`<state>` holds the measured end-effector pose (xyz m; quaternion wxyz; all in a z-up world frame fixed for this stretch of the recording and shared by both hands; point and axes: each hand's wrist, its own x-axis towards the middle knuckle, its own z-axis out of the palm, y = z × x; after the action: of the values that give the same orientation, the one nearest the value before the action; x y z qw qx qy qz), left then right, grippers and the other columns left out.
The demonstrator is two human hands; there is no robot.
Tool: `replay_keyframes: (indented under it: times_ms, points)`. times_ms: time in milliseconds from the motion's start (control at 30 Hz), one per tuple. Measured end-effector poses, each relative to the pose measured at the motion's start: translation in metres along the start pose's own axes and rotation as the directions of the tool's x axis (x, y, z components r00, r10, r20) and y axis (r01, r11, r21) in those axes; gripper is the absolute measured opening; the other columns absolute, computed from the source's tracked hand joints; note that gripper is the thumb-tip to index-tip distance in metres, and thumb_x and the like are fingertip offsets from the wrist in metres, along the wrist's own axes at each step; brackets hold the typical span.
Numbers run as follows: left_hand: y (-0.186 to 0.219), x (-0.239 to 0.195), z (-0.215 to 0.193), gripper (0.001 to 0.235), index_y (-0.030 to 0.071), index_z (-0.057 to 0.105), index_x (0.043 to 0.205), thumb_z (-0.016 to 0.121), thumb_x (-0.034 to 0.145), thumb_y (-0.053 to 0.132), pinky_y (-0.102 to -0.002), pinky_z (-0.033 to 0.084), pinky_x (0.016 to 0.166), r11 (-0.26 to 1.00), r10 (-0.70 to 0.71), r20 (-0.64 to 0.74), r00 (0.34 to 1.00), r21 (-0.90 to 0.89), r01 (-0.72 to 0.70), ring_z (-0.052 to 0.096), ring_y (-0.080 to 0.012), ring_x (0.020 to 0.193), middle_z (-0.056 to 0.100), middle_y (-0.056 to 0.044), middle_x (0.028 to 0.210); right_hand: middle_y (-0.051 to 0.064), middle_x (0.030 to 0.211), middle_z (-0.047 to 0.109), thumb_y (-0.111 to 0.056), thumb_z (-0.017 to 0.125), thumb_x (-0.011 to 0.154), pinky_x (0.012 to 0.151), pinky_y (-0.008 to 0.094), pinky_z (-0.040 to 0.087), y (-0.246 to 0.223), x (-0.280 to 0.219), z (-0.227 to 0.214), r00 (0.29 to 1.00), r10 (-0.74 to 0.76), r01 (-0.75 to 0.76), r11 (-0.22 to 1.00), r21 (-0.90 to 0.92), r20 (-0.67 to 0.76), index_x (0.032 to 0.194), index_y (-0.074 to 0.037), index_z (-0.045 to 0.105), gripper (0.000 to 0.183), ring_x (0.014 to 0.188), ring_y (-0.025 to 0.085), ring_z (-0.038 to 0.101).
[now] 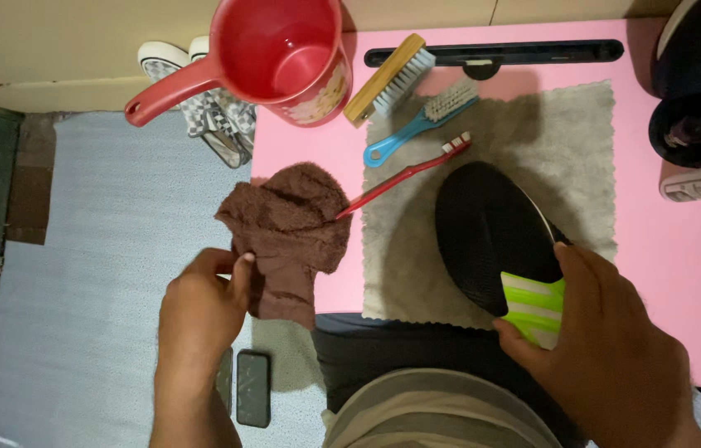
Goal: The person cleans the sole of a shoe using a small brush and then wipes the area with a cloth.
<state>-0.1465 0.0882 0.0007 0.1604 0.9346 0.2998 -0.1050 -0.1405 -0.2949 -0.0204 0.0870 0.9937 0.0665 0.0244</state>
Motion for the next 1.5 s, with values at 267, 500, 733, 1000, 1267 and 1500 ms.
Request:
replay_keyframes:
  times_ms: [267,500,733,1000,1267,1500]
  points:
    - [0.005,-0.006,-0.009,0.063,0.013,0.068,0.127,0.072,0.082,0.057,-0.044,0.051,0.095,0.987,-0.162,0.236,0.958,0.028,0.160,0.072,-0.0311,0.116,0.081,-0.004,0.118,-0.015,0.138,0.072,-0.086,0.062,0.069,0.060,0.025,0.062,0.003,-0.005,0.006,0.988,-0.063,0.042,0.988,-0.147,-0.138,0.148,-0.025,0.064,0.100,0.116,-0.002,0.072]
    - [-0.010,-0.012,-0.001,0.024,0.015,0.082,0.105,0.076,0.091,0.035,-0.030,0.051,0.085,0.957,-0.229,0.138,0.964,-0.151,0.249,0.075,-0.0140,0.088,0.085,-0.001,0.095,-0.014,0.140,0.071,-0.084,0.065,0.070,0.058,0.025,0.062,0.004,-0.001,0.002,0.987,-0.083,0.065,0.989,-0.130,-0.137,0.148,-0.024,0.064,0.099,0.116,-0.003,0.071]
    - [-0.025,-0.019,-0.006,0.017,0.010,0.075,0.103,0.067,0.093,0.021,-0.032,0.049,0.079,0.935,-0.210,0.066,0.975,-0.277,0.220,0.067,-0.0177,0.080,0.078,-0.006,0.090,-0.010,0.141,0.070,-0.075,0.072,0.069,0.055,0.035,0.064,0.001,0.002,-0.004,0.995,-0.046,0.046,0.999,-0.005,-0.094,0.148,-0.020,0.063,0.098,0.120,0.002,0.070]
    - [0.009,-0.066,-0.044,0.008,0.007,0.063,0.098,0.064,0.093,0.013,-0.028,0.024,0.041,0.775,-0.127,-0.132,0.983,-0.631,0.015,0.036,-0.0115,0.048,0.046,-0.004,0.060,-0.003,0.147,0.065,-0.073,0.078,0.063,0.060,0.039,0.066,0.004,-0.001,0.000,1.000,-0.013,0.013,0.988,0.152,-0.003,0.149,-0.015,0.058,0.105,0.123,0.010,0.069]
    - [0.009,-0.042,-0.035,0.021,0.003,0.068,0.107,0.067,0.089,0.015,-0.024,0.050,0.077,0.482,0.609,-0.288,0.739,-0.606,-0.633,0.061,-0.0152,0.076,0.060,-0.008,0.080,0.002,0.142,0.067,-0.069,0.078,0.068,0.068,0.031,0.064,0.005,0.002,-0.004,0.993,-0.078,0.089,0.987,0.130,-0.090,0.142,-0.010,0.060,0.096,0.123,0.011,0.068]
    - [0.165,-0.043,0.017,0.017,0.002,0.075,0.113,0.078,0.096,0.005,-0.027,0.052,0.080,0.465,0.521,-0.441,0.731,-0.571,-0.676,0.066,-0.0164,0.085,0.072,-0.010,0.099,-0.001,0.141,0.068,-0.066,0.078,0.069,0.071,0.028,0.063,0.003,0.003,-0.004,0.994,-0.063,0.073,0.990,0.124,-0.085,0.143,-0.013,0.060,0.093,0.127,0.008,0.065]
